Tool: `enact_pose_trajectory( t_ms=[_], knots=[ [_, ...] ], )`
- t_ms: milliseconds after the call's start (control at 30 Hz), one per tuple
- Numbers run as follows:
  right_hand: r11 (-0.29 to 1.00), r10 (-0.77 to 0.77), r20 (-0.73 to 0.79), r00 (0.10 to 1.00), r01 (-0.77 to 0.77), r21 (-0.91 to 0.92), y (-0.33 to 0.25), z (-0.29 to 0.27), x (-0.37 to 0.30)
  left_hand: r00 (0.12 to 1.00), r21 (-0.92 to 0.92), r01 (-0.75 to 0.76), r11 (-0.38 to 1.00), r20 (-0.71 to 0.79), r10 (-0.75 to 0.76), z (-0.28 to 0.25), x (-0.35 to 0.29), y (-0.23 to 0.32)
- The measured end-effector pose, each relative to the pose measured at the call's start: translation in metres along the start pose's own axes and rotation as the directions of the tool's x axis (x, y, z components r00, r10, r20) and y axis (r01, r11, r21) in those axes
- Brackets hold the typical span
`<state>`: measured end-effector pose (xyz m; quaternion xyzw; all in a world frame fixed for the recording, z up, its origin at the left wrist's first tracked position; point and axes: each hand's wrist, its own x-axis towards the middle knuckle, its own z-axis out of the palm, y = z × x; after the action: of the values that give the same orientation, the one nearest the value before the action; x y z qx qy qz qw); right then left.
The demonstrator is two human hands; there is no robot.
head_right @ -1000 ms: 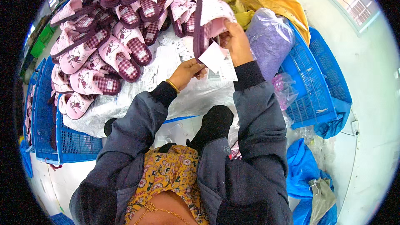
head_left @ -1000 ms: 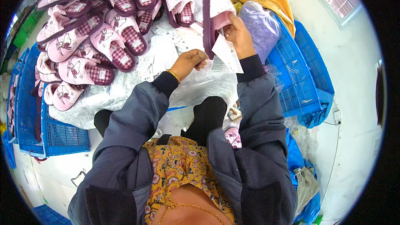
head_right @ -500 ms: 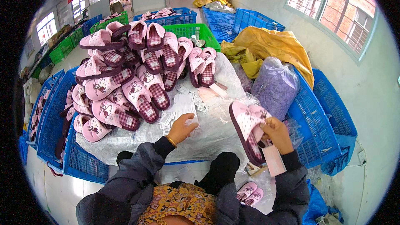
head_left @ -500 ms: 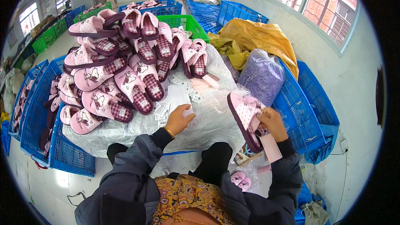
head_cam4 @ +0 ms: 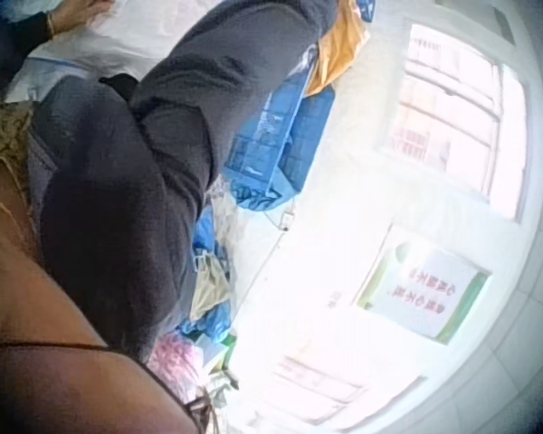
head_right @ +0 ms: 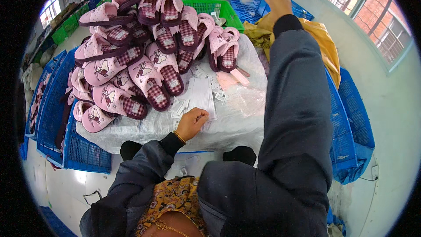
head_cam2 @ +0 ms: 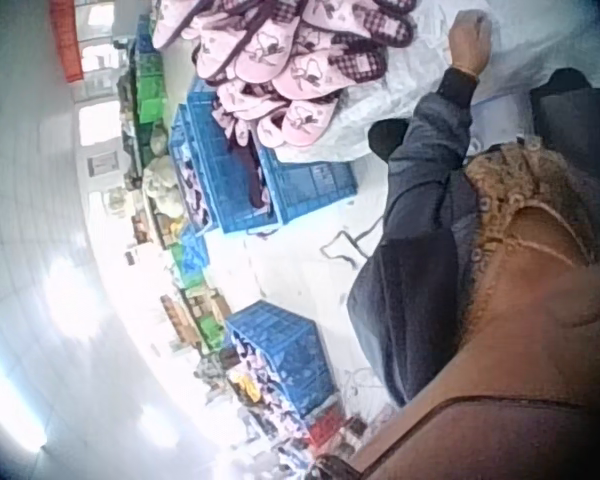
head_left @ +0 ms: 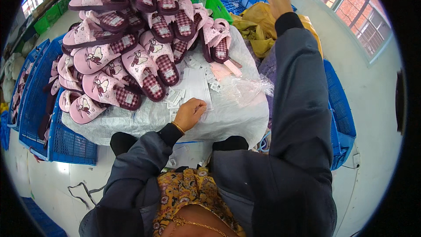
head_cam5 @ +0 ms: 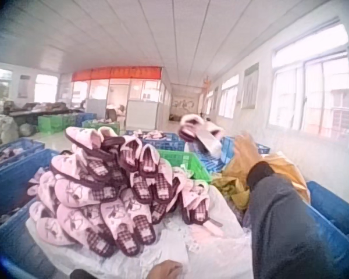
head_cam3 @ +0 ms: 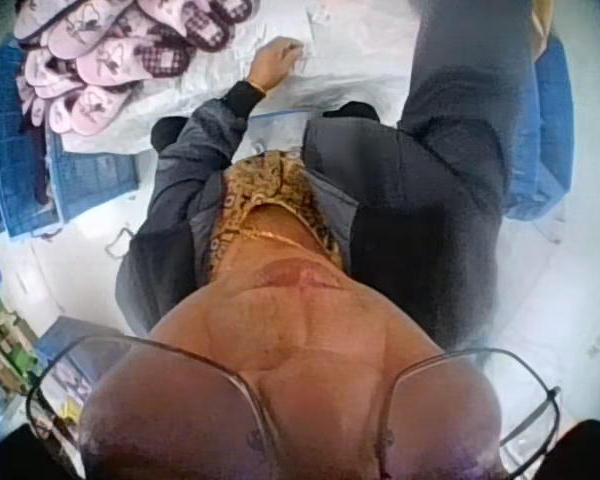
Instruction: The person sits on the floor and repeatedly picks up pairs of pink slippers, attaches white paper tags to them, and places them into a pile. The person handles the slippers and tags by hand without using any tools.
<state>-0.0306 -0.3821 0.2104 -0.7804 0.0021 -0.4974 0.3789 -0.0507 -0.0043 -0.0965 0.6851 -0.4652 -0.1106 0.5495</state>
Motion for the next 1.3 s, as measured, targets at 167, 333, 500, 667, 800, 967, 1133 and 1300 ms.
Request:
enact_pose_trajectory(
  t_ms=[167,333,500,667,800,967,1133,1300],
  knots=[
    [0.962,0.266,0.299,0.916,-0.274,-0.016,0.023,0.076,-0.074,0.999,0.018,-0.004,1.000,-0.045,0.005,-0.009,-0.005,-0.014],
    [0.732,0.540,0.345,0.768,-0.631,0.257,0.034,0.109,-0.149,0.997,-0.004,-0.051,0.999,-0.065,0.050,0.004,-0.004,-0.016],
    [0.792,0.451,0.321,0.833,-0.539,0.285,-0.003,0.167,-0.123,1.000,-0.042,-0.017,0.999,-0.006,0.017,-0.004,-0.003,-0.005],
    [0.947,0.202,0.266,0.942,-0.258,0.193,-0.023,0.239,-0.068,0.999,0.008,-0.034,0.999,0.031,0.034,-0.013,-0.003,-0.002],
    [0.999,0.028,0.268,0.963,-0.022,-0.022,-0.038,0.285,-0.033,0.998,-0.012,-0.044,0.999,0.045,0.044,-0.011,-0.003,-0.007],
    [0.971,0.030,0.298,0.954,0.043,-0.237,-0.014,0.332,0.000,0.996,-0.058,-0.063,0.996,0.053,0.066,-0.010,-0.003,-0.008],
    [0.934,-0.021,0.178,0.984,0.083,-0.348,-0.017,0.367,0.004,0.995,-0.084,-0.098,0.992,0.016,0.099,-0.007,-0.005,-0.019],
    [0.838,-0.138,-0.044,0.990,0.093,-0.537,-0.002,0.367,0.009,0.996,-0.115,-0.069,0.991,0.040,0.074,-0.006,-0.005,-0.017]
  ],
)
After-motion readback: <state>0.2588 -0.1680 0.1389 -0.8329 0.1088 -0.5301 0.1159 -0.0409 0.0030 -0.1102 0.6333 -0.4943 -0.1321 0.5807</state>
